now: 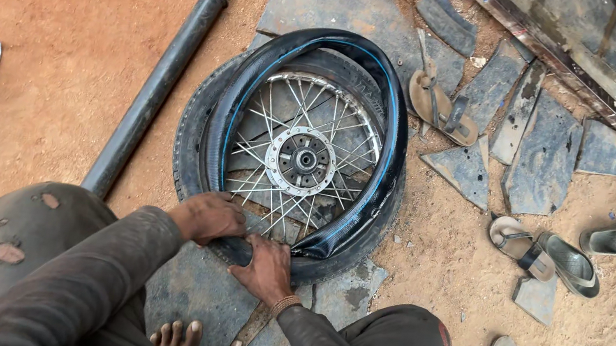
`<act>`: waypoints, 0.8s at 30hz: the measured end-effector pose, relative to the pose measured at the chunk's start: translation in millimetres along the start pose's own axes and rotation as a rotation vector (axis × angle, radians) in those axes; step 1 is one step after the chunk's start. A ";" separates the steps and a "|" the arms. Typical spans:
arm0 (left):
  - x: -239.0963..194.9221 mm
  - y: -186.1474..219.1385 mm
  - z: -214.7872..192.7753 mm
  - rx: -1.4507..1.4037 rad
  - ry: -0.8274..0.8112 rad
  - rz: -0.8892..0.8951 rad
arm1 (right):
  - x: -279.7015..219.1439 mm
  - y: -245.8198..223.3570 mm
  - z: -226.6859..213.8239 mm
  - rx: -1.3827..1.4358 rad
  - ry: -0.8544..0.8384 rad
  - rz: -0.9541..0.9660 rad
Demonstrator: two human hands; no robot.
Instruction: The person removes a motorcycle tire from its rim by hand, prying the bead off the rim edge and pulling the tire away from the wheel. The tire is fully detached from the rim by the end of the clip.
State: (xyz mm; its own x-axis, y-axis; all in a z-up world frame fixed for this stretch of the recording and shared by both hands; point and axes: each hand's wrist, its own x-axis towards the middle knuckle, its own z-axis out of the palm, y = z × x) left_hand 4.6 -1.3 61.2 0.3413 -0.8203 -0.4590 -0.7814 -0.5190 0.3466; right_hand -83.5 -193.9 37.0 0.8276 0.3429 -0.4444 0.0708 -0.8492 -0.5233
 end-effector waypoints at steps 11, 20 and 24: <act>-15.4 -22.1 -19.4 0.375 -0.075 0.072 | 26.2 6.2 -1.0 0.031 -0.239 0.272; -0.7 -9.6 -12.9 0.300 -0.220 0.029 | 0.2 4.9 0.2 0.064 -0.163 0.160; 9.3 5.9 12.9 0.212 -0.115 -0.031 | -35.8 11.1 -14.4 0.093 0.002 -0.015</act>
State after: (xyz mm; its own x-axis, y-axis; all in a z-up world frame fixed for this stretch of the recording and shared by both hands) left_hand -3.5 -8.9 48.4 0.3151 -0.7656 -0.5608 -0.8676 -0.4719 0.1567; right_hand -104.3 -221.3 57.6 0.8279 0.3547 -0.4344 0.0317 -0.8030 -0.5952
